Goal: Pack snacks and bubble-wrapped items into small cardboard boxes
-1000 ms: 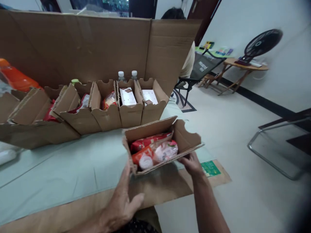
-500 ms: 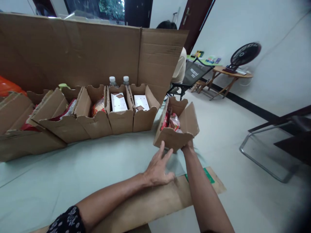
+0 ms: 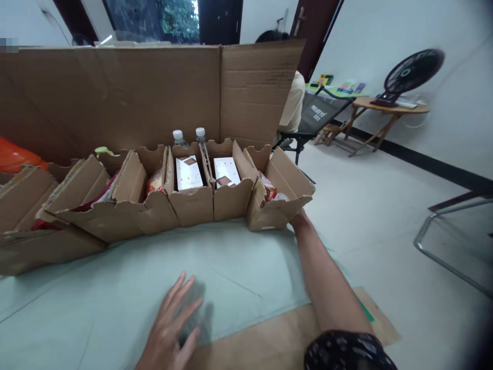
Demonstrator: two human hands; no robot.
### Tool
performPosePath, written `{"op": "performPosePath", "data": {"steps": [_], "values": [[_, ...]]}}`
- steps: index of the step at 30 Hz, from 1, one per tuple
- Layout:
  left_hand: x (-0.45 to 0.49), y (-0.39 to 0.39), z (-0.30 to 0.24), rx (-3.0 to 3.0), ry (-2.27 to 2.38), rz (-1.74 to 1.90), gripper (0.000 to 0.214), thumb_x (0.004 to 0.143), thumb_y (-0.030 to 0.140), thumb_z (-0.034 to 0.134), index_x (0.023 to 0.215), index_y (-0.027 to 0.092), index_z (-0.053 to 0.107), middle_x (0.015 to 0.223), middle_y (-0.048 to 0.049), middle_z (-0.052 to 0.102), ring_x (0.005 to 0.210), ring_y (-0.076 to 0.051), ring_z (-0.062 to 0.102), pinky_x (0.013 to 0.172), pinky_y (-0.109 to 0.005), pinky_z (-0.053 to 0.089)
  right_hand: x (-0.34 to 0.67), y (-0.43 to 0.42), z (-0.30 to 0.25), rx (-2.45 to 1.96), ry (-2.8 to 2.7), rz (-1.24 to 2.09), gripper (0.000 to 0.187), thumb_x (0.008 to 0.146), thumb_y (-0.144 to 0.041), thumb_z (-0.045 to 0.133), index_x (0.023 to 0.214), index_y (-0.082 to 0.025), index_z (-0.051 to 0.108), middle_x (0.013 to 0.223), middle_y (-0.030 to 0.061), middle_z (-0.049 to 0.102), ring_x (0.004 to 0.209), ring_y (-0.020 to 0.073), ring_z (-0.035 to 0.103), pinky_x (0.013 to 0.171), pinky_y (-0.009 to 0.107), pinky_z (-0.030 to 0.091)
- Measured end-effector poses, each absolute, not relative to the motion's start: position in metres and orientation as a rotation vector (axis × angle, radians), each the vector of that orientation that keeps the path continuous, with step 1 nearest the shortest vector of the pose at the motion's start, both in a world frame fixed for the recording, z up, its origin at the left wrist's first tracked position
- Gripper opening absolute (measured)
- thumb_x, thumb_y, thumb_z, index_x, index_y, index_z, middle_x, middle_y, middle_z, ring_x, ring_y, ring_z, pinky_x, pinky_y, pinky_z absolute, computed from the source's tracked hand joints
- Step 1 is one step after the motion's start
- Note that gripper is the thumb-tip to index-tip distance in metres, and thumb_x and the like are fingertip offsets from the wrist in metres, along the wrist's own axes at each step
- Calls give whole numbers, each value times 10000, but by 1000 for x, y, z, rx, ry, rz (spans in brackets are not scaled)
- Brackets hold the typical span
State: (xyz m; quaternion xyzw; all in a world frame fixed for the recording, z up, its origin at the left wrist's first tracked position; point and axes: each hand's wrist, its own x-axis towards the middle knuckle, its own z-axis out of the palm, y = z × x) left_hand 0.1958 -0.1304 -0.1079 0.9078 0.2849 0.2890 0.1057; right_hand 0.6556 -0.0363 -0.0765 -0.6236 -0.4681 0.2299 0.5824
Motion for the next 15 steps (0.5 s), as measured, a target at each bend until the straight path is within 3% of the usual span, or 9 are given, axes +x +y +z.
{"op": "performPosePath", "data": {"steps": [3,6,10,15], "values": [[166,-124,-112,2713,941,955,418,909,121,592,1308,240,632,1499,-109,576,1504,-313,415,1035,-448,586,658,-77,-77,-1405,-1110,704,535,916,-669,567,1262,-273,663,1299,77,703,1096,296,694,871,421,599],[157,-124,-121,2674,1009,1028,349,919,151,586,1244,251,666,1447,-95,621,1463,-312,475,1006,-445,606,651,-105,-79,-1387,-1127,809,721,709,-669,770,1310,-293,640,1398,82,664,1216,321,652,965,436,563],[156,-129,-137,2736,919,994,370,909,119,581,1243,253,670,1439,-98,632,1463,-317,476,984,-438,624,641,-94,-85,-1469,-1021,726,668,665,-564,821,1235,-247,677,1308,101,718,1247,322,633,1078,471,485],[154,-130,-145,2743,941,1022,348,906,138,605,1234,234,670,1427,-120,636,1447,-332,493,955,-442,642,640,-47,-79,-1523,-1020,614,660,653,-616,725,1181,-222,690,1258,106,741,1209,308,652,1048,466,510]]}}
